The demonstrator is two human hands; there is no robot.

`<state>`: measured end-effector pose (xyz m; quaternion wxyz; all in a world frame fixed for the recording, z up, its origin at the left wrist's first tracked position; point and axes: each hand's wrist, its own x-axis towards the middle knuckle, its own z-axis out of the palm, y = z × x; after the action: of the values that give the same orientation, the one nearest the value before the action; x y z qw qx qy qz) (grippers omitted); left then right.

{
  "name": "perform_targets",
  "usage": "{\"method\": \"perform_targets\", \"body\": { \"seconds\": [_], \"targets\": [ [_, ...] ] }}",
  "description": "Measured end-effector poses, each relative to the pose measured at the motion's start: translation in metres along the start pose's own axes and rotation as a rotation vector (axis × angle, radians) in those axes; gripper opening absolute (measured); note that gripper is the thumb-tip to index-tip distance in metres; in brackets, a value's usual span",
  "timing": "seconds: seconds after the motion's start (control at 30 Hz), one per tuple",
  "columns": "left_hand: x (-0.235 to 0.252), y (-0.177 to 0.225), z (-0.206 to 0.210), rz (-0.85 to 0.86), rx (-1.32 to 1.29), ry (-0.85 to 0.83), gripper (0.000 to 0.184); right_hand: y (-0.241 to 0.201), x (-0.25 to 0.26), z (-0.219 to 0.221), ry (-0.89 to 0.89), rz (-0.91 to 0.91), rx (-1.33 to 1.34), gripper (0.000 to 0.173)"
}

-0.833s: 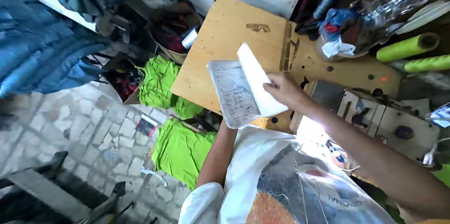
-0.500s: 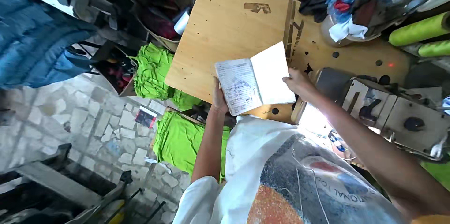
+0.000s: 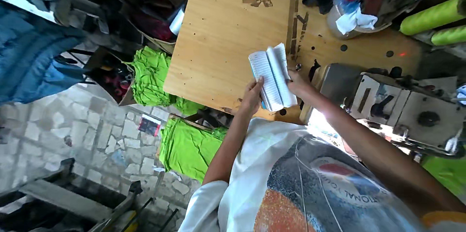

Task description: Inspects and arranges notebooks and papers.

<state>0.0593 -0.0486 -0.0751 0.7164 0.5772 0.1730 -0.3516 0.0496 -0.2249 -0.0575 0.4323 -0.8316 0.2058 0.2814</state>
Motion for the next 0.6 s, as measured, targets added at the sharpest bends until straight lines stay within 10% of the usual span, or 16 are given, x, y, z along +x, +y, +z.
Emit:
{"method": "perform_targets", "body": {
  "seconds": [0.3, 0.5, 0.6],
  "targets": [
    [-0.012, 0.013, -0.034, 0.130, 0.083, 0.169, 0.031, 0.021, -0.005, -0.007, 0.121, 0.172, 0.474, 0.055],
    [-0.023, 0.019, -0.075, 0.099, 0.013, 0.245, 0.036, 0.010, -0.023, 0.007, 0.312, -0.153, -0.014, 0.059],
    [-0.024, 0.015, -0.083, 0.103, 0.013, 0.296, 0.035, 0.009, -0.024, 0.018, 0.335, -0.343, -0.144, 0.033]
  ]
}}
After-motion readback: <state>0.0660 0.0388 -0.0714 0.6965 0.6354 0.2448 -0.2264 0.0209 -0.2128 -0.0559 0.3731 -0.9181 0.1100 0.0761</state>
